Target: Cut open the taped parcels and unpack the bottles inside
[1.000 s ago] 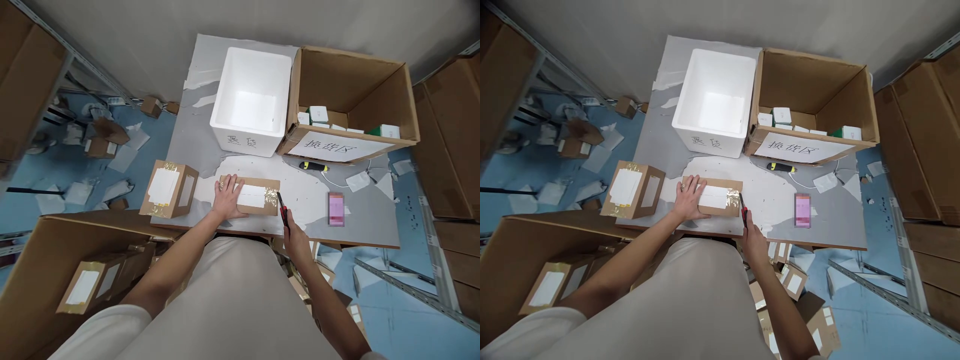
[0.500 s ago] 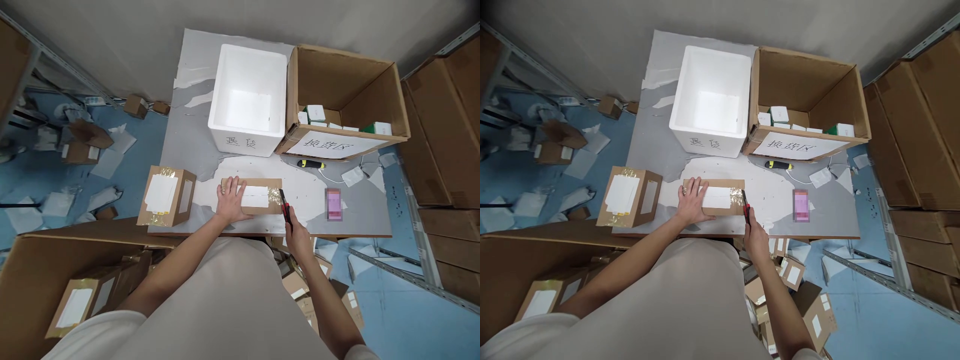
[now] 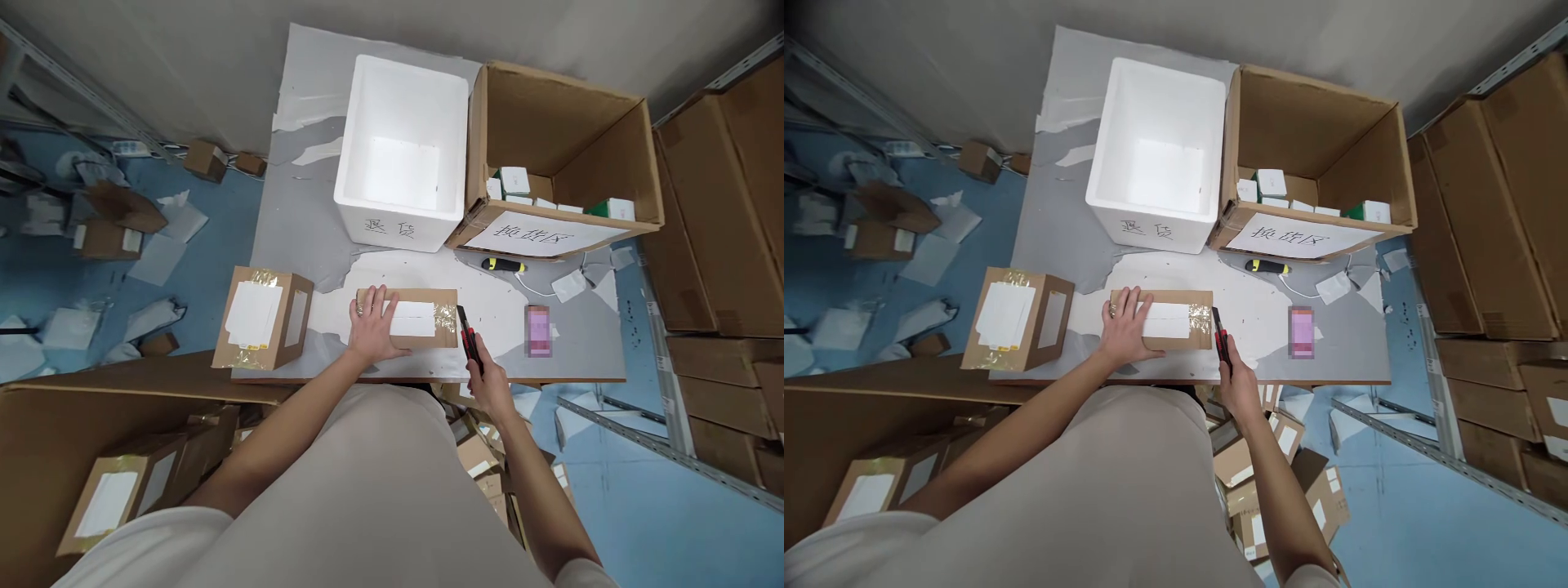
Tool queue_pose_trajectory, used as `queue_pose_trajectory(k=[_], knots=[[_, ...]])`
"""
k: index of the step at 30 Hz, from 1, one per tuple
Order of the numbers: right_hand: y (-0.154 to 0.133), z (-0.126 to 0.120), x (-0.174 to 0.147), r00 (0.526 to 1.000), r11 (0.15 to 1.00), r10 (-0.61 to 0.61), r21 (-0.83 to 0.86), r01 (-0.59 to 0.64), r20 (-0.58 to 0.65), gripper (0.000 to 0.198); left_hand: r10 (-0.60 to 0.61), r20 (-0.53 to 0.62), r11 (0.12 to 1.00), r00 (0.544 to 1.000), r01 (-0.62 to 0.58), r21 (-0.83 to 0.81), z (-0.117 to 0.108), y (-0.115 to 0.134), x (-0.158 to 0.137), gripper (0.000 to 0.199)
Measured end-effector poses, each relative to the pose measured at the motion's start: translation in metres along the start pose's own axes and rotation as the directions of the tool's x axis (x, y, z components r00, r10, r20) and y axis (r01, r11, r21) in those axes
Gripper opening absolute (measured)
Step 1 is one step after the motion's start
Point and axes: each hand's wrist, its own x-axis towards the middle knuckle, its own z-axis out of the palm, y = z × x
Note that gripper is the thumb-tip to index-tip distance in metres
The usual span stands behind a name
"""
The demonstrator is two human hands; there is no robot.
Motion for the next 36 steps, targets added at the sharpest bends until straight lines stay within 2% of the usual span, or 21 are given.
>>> queue_pose_trajectory(k=[4, 7, 11, 14, 18, 21, 28, 32, 34, 36], knots=[[0.005, -0.011, 0.007, 0.996, 0.991, -0.001, 0.130, -0.011, 0.087, 0.063, -0.014, -0.006, 1.000, 1.000, 0.014, -0.005, -0.001, 0.002, 0.001, 0.119], [0.006, -0.024, 0.013, 0.988, 0.992, -0.051, 0.125, 0.033, 0.145, 0.063, -0.019, -0.008, 1.000, 1.000, 0.019, -0.004, -0.002, 0.003, 0.002, 0.119], [0.002, -0.044, 0.020, 0.970, 0.990, -0.135, -0.013, 0.140, 0.202, 0.062, -0.056, 0.017, 0.998, 0.998, 0.056, 0.018, -0.005, 0.006, 0.002, 0.118], [-0.004, -0.054, 0.023, 0.962, 0.978, -0.142, -0.118, 0.173, 0.235, 0.060, -0.075, 0.020, 0.997, 0.997, 0.075, 0.023, -0.004, 0.007, 0.001, 0.117], [-0.012, -0.059, 0.019, 0.966, 0.921, -0.166, -0.319, 0.223, 0.198, 0.061, -0.070, 0.010, 0.997, 0.997, 0.070, 0.011, -0.002, 0.006, 0.000, 0.117], [-0.016, -0.056, 0.010, 0.963, 0.892, -0.160, -0.387, 0.235, 0.216, 0.062, -0.063, 0.011, 0.998, 0.998, 0.063, -0.006, -0.002, 0.006, 0.001, 0.117], [-0.013, -0.042, -0.006, 0.963, 0.905, -0.111, -0.375, 0.200, 0.245, 0.059, -0.063, 0.036, 0.998, 0.997, 0.063, 0.014, -0.003, 0.004, -0.001, 0.117], [-0.002, -0.050, -0.019, 0.960, 0.953, -0.050, -0.276, 0.129, 0.276, 0.057, -0.017, 0.033, 1.000, 0.999, 0.017, -0.006, -0.001, 0.004, 0.000, 0.119], [0.007, -0.059, -0.027, 0.975, 0.975, -0.004, -0.214, 0.053, 0.221, 0.058, 0.003, 0.033, 1.000, 0.999, -0.002, -0.018, -0.003, 0.005, 0.000, 0.123], [0.015, -0.063, -0.031, 0.992, 0.997, 0.044, -0.076, -0.035, 0.116, 0.061, 0.010, 0.019, 0.999, 1.000, -0.009, -0.036, -0.006, 0.003, -0.003, 0.125]])
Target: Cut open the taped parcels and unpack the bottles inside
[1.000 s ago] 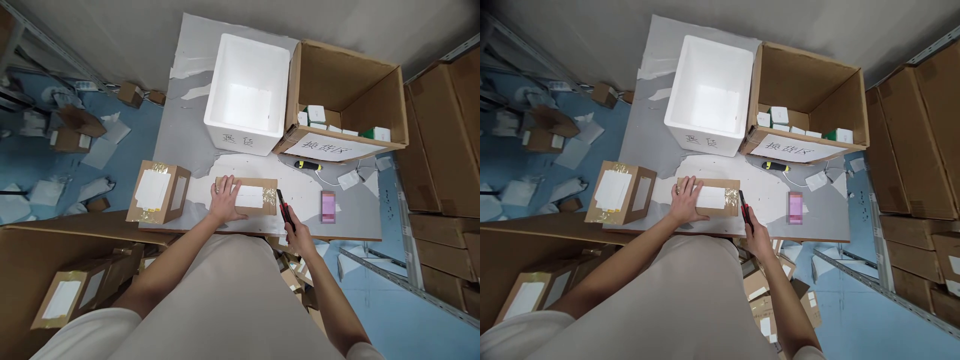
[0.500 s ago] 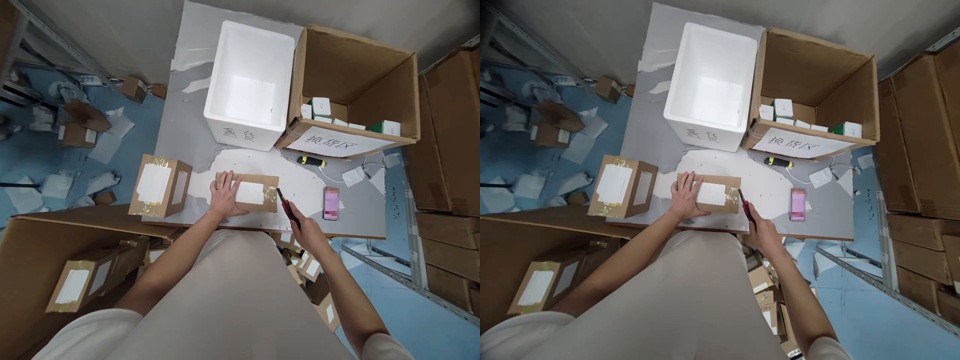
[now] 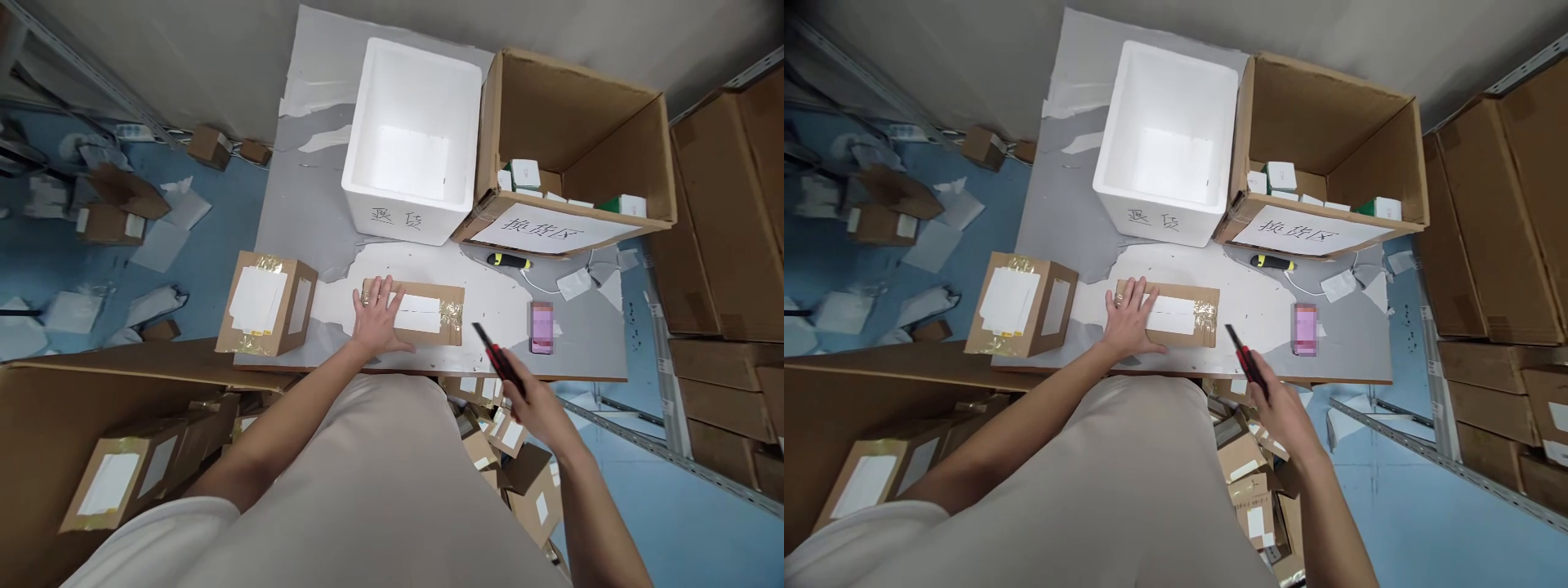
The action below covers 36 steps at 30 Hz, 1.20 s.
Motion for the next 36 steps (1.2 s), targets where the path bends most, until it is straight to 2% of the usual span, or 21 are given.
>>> queue_pose_trajectory(k=[2, 4, 6, 8, 9, 11, 14, 18, 21, 26, 29, 32, 34, 36], knots=[[0.002, 0.008, 0.005, 0.995, 0.974, 0.042, 0.224, -0.020, -0.092, 0.061, -0.036, -0.054, 0.998, 0.998, 0.033, -0.046, -0.001, -0.010, -0.010, 0.127], [-0.004, 0.027, 0.020, 0.991, 0.894, 0.049, 0.447, 0.012, -0.124, 0.052, -0.143, -0.118, 0.980, 0.983, 0.124, -0.153, 0.005, -0.028, -0.025, 0.128], [-0.014, 0.051, 0.039, 0.989, 0.815, 0.045, 0.578, 0.046, -0.141, 0.040, -0.281, -0.098, 0.914, 0.955, 0.235, -0.332, 0.019, -0.050, -0.042, 0.128], [-0.024, 0.072, 0.056, 0.987, 0.784, 0.035, 0.617, 0.071, -0.158, 0.035, -0.262, 0.044, 0.817, 0.964, 0.246, -0.521, 0.038, -0.070, -0.056, 0.111], [-0.028, 0.080, 0.062, 0.986, 0.779, 0.026, 0.621, 0.084, -0.165, 0.035, -0.220, 0.072, 0.767, 0.973, 0.218, -0.603, 0.046, -0.077, -0.060, 0.097], [-0.030, 0.087, 0.070, 0.983, 0.763, 0.011, 0.637, 0.111, -0.183, 0.035, -0.177, 0.055, 0.685, 0.983, 0.163, -0.710, 0.056, -0.083, -0.063, 0.068], [-0.023, 0.085, 0.080, 0.977, 0.739, -0.010, 0.656, 0.151, -0.214, 0.034, -0.235, -0.023, 0.669, 0.972, 0.144, -0.729, 0.053, -0.081, -0.059, 0.049], [-0.015, 0.081, 0.097, 0.970, 0.695, -0.077, 0.685, 0.219, -0.231, 0.039, -0.349, -0.071, 0.727, 0.934, 0.222, -0.650, 0.038, -0.075, -0.045, 0.044], [-0.014, 0.086, 0.108, 0.974, 0.701, -0.101, 0.681, 0.215, -0.203, 0.043, -0.382, -0.071, 0.770, 0.921, 0.275, -0.576, 0.038, -0.072, -0.035, 0.041], [-0.010, 0.095, 0.114, 0.978, 0.672, -0.083, 0.714, 0.198, -0.194, 0.044, -0.392, -0.047, 0.756, 0.919, 0.293, -0.585, 0.044, -0.074, -0.030, 0.040], [0.002, 0.100, 0.110, 0.985, 0.612, -0.044, 0.774, 0.160, -0.169, 0.045, -0.368, -0.023, 0.709, 0.929, 0.264, -0.654, 0.052, -0.083, -0.038, 0.041], [0.020, 0.113, 0.098, 0.994, 0.502, 0.017, 0.860, 0.088, -0.112, 0.047, -0.314, 0.044, 0.632, 0.948, 0.243, -0.736, 0.071, -0.096, -0.052, 0.044], [0.029, 0.127, 0.087, 0.996, 0.430, 0.062, 0.902, 0.036, -0.069, 0.047, -0.254, 0.071, 0.608, 0.965, 0.216, -0.764, 0.087, -0.103, -0.063, 0.049], [0.034, 0.141, 0.078, 0.994, 0.412, 0.092, 0.911, 0.013, -0.056, 0.046, -0.171, 0.058, 0.602, 0.984, 0.151, -0.784, 0.099, -0.104, -0.070, 0.054]])
